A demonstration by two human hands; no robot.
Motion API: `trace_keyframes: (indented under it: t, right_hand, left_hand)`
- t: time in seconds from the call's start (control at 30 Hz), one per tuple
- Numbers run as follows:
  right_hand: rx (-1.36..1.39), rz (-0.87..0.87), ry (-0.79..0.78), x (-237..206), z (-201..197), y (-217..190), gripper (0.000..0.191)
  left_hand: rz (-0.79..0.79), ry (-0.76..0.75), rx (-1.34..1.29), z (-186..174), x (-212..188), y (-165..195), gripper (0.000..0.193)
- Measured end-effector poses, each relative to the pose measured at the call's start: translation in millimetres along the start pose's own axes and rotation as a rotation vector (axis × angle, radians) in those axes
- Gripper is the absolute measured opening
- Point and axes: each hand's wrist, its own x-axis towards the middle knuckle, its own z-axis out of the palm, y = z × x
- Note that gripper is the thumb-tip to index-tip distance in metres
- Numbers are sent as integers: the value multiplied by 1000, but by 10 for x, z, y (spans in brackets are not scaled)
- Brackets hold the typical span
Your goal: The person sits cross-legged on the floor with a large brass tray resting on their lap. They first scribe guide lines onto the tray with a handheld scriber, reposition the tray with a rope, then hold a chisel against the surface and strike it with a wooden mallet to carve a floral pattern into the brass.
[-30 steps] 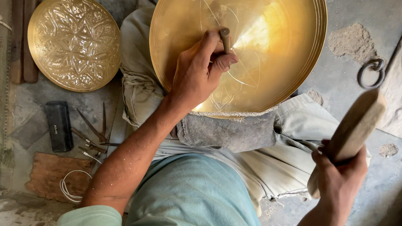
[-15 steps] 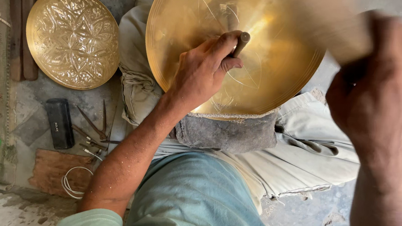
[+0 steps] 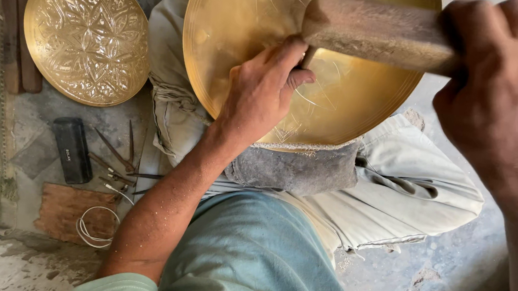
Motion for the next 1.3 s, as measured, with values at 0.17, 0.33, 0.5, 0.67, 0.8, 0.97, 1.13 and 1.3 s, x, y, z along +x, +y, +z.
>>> trace_keyframes:
  t: [0.17, 0.33, 0.5, 0.67, 0.8, 0.97, 1.13, 1.3]
  right_hand:
    - [331, 110, 11, 86, 48, -34, 42]
    - [152, -40, -89, 58, 30, 99, 39]
    - [21, -48, -74, 83, 24, 87, 39]
    - [254, -134, 25, 219, 6, -3, 36]
    - [-415, -225, -14, 248, -78, -51, 41]
    - [-202, -137, -57, 202, -9, -7, 37]
    - [-4, -60, -78, 124, 55, 78, 35]
    - [219, 50, -120, 210, -14, -41, 28]
  left_hand:
    - [-27, -10, -9, -12, -37, 16, 42]
    - [-31, 16, 32, 20, -53, 14, 41]
    - [-8, 40, 24, 25, -85, 13, 41]
    - [-50, 28, 28, -6, -93, 62, 34]
    - [-61, 54, 2, 4, -118, 118, 33]
    - [-103, 78, 28, 34, -182, 114, 30]
    - [-123, 85, -10, 50, -220, 97, 32]
    - [-114, 121, 5, 59, -240, 102, 32]
